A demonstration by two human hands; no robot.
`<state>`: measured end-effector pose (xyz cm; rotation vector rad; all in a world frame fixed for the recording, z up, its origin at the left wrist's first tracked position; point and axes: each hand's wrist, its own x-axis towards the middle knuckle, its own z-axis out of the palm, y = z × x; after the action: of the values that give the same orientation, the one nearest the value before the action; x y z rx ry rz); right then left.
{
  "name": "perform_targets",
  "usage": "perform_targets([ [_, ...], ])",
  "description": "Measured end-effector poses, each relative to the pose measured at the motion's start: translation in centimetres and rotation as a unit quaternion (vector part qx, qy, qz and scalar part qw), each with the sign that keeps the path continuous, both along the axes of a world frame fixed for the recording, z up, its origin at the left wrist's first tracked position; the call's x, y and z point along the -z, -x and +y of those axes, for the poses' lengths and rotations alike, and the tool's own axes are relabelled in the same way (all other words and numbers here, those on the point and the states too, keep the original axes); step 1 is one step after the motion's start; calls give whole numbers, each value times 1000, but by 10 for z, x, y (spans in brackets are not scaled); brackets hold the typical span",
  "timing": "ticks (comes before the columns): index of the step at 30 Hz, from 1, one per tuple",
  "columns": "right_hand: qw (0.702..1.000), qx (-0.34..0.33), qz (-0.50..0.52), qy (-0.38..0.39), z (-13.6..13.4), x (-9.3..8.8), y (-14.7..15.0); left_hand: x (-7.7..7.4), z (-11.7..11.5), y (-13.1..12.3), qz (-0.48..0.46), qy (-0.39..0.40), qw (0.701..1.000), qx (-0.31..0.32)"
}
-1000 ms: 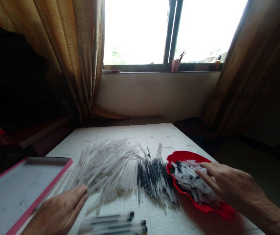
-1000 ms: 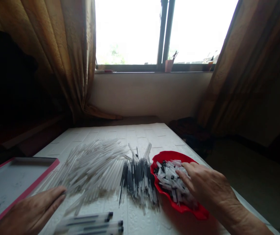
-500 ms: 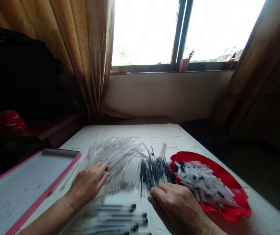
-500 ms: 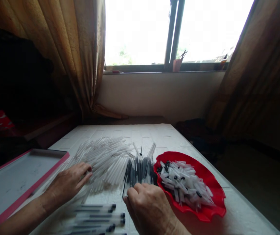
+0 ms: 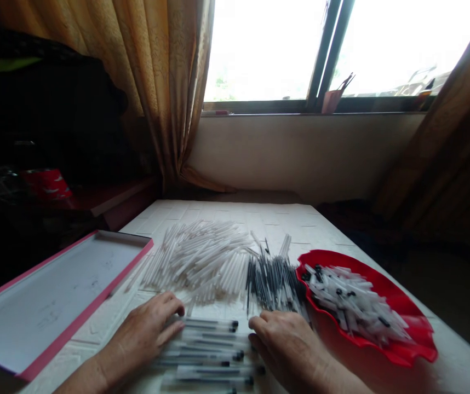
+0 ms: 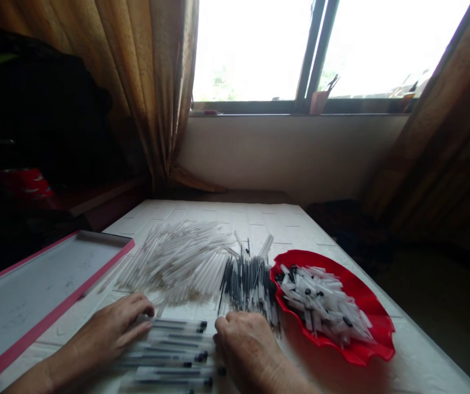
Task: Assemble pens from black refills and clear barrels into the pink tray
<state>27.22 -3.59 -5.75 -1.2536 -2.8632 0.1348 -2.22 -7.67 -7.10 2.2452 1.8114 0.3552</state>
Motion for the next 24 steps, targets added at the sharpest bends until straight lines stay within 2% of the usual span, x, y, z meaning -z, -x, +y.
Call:
perform_targets([
  [8, 998, 25, 51, 23, 10, -16, 12, -1, 0, 1, -10, -7, 1000, -11],
  [14, 978, 43, 184, 82, 18, 1, 10, 1, 3, -1, -71, -86, 994, 19],
  [19, 929, 50, 335, 150, 22, 18, 4, 5, 16, -11, -115, -154, 979, 72],
  [24, 841, 126, 429, 304, 30, 29, 0, 21, 28, -15, -130, -267, 950, 98],
])
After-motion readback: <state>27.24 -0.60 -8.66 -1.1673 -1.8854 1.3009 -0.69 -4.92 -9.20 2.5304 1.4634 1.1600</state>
